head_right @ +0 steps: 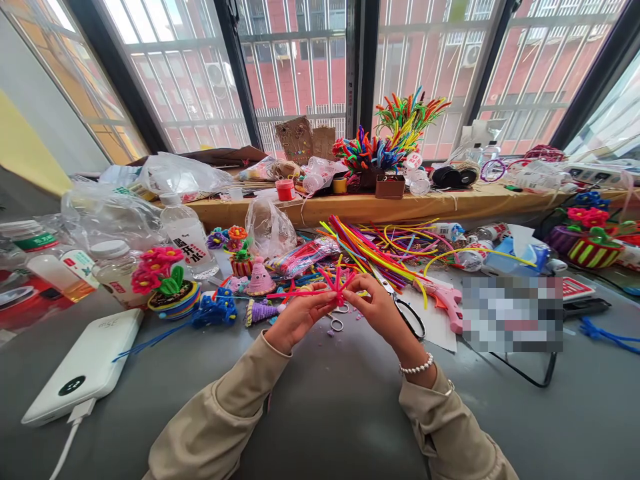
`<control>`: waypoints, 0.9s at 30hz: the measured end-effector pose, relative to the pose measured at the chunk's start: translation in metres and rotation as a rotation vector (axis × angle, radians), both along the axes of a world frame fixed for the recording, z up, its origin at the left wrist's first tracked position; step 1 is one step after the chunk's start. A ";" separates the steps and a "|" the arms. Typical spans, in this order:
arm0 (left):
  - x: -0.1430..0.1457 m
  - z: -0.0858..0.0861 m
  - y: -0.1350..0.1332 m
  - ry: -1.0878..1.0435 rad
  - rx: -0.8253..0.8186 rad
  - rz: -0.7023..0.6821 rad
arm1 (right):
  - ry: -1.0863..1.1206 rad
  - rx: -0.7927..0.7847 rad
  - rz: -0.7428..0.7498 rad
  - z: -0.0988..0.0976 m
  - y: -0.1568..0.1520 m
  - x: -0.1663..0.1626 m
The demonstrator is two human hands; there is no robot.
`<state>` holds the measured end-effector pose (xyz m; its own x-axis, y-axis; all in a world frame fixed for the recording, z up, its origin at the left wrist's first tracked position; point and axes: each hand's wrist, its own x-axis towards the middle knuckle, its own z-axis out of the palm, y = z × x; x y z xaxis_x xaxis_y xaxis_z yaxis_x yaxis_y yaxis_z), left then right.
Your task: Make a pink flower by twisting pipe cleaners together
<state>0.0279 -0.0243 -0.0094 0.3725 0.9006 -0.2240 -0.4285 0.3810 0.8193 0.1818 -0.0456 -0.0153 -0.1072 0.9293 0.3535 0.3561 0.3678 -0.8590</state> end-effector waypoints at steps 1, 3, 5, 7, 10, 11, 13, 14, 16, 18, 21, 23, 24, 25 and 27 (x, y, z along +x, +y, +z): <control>0.000 0.000 0.000 -0.002 0.001 0.007 | -0.011 0.023 -0.016 0.000 0.000 0.000; 0.000 0.001 0.000 -0.002 0.001 0.026 | -0.041 0.080 -0.057 0.000 0.000 -0.001; 0.000 0.002 0.001 -0.002 -0.007 0.054 | -0.081 0.154 -0.125 -0.001 -0.001 -0.001; 0.000 0.002 0.001 -0.010 -0.013 0.063 | -0.145 0.250 -0.199 -0.003 -0.001 0.000; 0.000 0.001 0.002 -0.025 -0.017 0.056 | -0.274 0.406 -0.245 -0.006 -0.002 0.001; 0.000 0.001 0.002 -0.032 -0.017 0.048 | -0.316 0.449 -0.241 -0.007 -0.002 0.001; 0.000 0.001 0.001 -0.039 -0.014 0.032 | -0.385 0.517 -0.228 -0.009 -0.002 0.000; 0.000 0.002 0.001 -0.041 -0.013 0.023 | -0.413 0.540 -0.226 -0.010 -0.002 0.000; -0.001 0.003 0.000 -0.042 -0.016 0.016 | -0.460 0.574 -0.231 -0.011 -0.003 -0.001; -0.001 0.003 0.000 -0.041 -0.023 0.023 | -0.498 0.600 -0.244 -0.012 -0.004 -0.001; -0.001 0.003 0.000 -0.038 -0.026 0.021 | -0.537 0.635 -0.259 -0.012 -0.004 0.000; -0.001 0.001 0.000 -0.033 -0.013 0.017 | -0.555 0.639 -0.271 -0.012 -0.005 0.000; -0.001 0.000 0.000 -0.030 -0.001 0.022 | -0.558 0.637 -0.279 -0.012 -0.005 0.000; -0.001 0.000 0.001 -0.022 0.016 0.030 | -0.557 0.635 -0.285 -0.012 -0.005 0.000; -0.001 -0.002 0.001 -0.005 0.059 0.047 | -0.539 0.633 -0.293 -0.012 -0.005 -0.001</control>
